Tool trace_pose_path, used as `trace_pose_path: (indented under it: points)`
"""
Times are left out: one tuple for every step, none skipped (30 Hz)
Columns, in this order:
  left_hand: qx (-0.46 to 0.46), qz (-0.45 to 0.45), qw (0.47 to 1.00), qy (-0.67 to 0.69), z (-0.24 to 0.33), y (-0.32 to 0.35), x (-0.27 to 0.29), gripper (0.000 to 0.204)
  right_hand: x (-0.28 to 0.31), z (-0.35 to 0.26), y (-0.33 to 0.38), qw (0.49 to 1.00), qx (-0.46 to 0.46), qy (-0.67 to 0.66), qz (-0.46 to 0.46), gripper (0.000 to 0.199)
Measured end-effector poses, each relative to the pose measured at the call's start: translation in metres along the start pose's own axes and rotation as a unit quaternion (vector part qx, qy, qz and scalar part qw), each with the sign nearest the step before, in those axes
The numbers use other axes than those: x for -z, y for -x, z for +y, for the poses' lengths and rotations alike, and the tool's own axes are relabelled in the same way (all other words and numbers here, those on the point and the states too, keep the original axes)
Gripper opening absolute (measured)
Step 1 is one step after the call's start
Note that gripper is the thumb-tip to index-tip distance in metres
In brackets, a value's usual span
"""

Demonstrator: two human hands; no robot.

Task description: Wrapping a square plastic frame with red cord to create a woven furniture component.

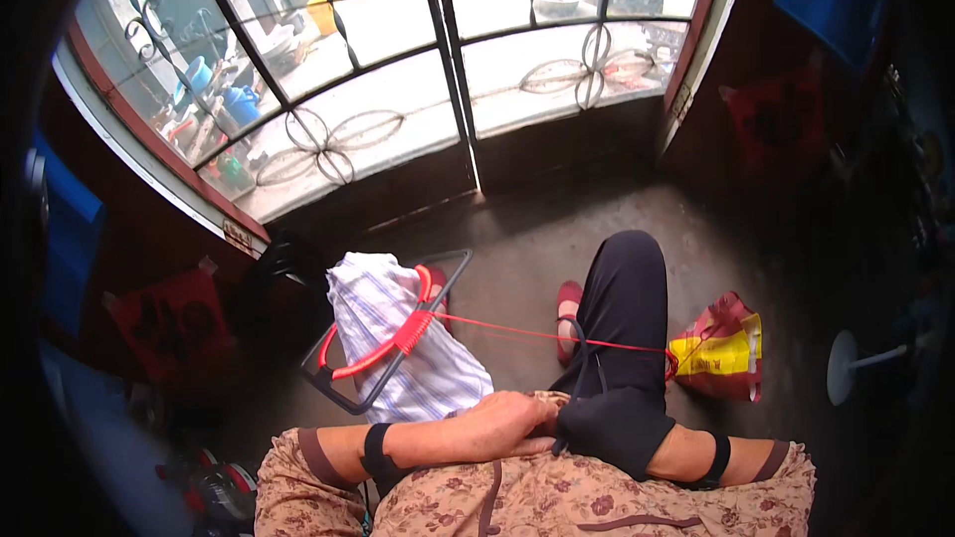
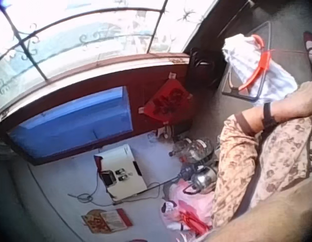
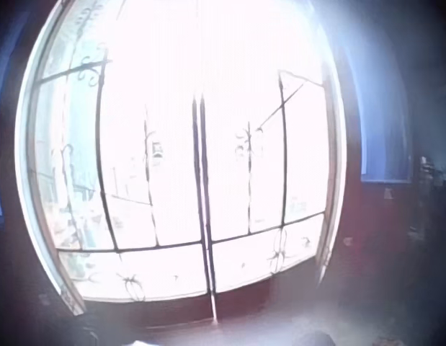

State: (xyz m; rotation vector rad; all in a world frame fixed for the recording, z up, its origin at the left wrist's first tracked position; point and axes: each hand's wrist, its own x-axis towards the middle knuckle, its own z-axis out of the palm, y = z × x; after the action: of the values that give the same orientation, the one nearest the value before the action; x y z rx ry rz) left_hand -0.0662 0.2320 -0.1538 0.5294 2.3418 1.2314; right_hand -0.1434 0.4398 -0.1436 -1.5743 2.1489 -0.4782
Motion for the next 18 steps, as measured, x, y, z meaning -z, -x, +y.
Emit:
trace_pose_path:
  points:
    - [0.009, 0.003, 1.0, 0.019, 0.001, -0.001, -0.001, 0.024, 0.0, -0.003, 0.0, 0.998, 0.026, 0.003, 0.051, 0.007]
    - [0.002, 0.014, 1.0, 0.028, 0.0, -0.001, -0.001, 0.022, -0.001, -0.005, 0.0, 0.996, 0.027, 0.049, 0.069, 0.006]
    - [0.004, 0.01, 0.999, 0.038, -0.001, -0.001, -0.002, 0.019, -0.002, -0.007, 0.0, 0.991, 0.038, 0.096, 0.083, 0.005]
    - [-0.017, 0.024, 0.998, 0.05, -0.002, -0.002, -0.003, 0.018, -0.002, -0.007, 0.001, 0.986, 0.049, 0.117, 0.107, 0.004]
    - [-0.032, 0.037, 0.996, 0.078, -0.002, -0.002, -0.003, 0.016, -0.001, -0.007, 0.002, 0.98, 0.06, 0.142, 0.125, 0.004]
    - [-0.036, 0.025, 0.995, 0.092, -0.003, -0.002, -0.004, 0.016, 0.0, -0.01, 0.006, 0.985, -0.022, 0.155, 0.073, 0.013]
    - [-0.044, 0.02, 0.993, 0.106, -0.004, -0.002, -0.005, 0.015, 0.003, -0.012, 0.01, 0.984, -0.072, 0.142, 0.074, 0.012]
    - [-0.061, 0.002, 0.993, 0.097, -0.004, -0.003, -0.006, 0.014, 0.008, -0.013, 0.014, 0.982, -0.115, 0.13, 0.077, 0.011]
    - [-0.072, 0.002, 0.993, 0.088, -0.005, -0.005, -0.008, 0.014, 0.012, -0.013, 0.018, 0.977, -0.158, 0.121, 0.08, 0.011]
    - [-0.09, 0.01, 0.992, 0.086, -0.005, -0.006, -0.01, 0.014, 0.021, -0.018, 0.029, 0.973, -0.228, 0.043, 0.011, 0.023]
    - [-0.103, 0.008, 0.991, 0.08, -0.005, -0.007, -0.012, 0.014, 0.03, -0.02, 0.037, 0.966, -0.237, 0.069, -0.07, 0.023]
    - [-0.119, -0.002, 0.988, 0.103, -0.006, -0.01, -0.013, 0.013, 0.038, -0.022, 0.046, 0.953, -0.246, 0.094, -0.151, 0.022]
    - [-0.139, 0.009, 0.984, 0.113, -0.006, -0.013, -0.016, 0.013, 0.045, -0.021, 0.054, 0.932, -0.249, 0.119, -0.233, 0.022]
    - [-0.145, -0.002, 0.983, 0.116, -0.006, -0.016, -0.019, 0.013, 0.048, -0.018, 0.059, 0.936, -0.234, 0.119, -0.234, 0.022]
    - [-0.141, -0.018, 0.983, 0.116, -0.007, -0.019, -0.021, 0.013, 0.052, -0.015, 0.065, 0.915, -0.258, 0.095, -0.295, 0.021]
    - [-0.138, -0.029, 0.982, 0.125, -0.006, -0.023, -0.025, 0.013, 0.053, -0.01, 0.07, 0.908, -0.259, 0.077, -0.321, 0.021]
    - [-0.145, -0.021, 0.981, 0.129, -0.006, -0.025, -0.028, 0.013, 0.054, -0.005, 0.074, 0.9, -0.261, 0.057, -0.345, 0.021]
    - [-0.147, -0.018, 0.981, 0.127, -0.007, -0.028, -0.031, 0.014, 0.052, 0.001, 0.078, 0.894, -0.26, 0.029, -0.364, 0.021]
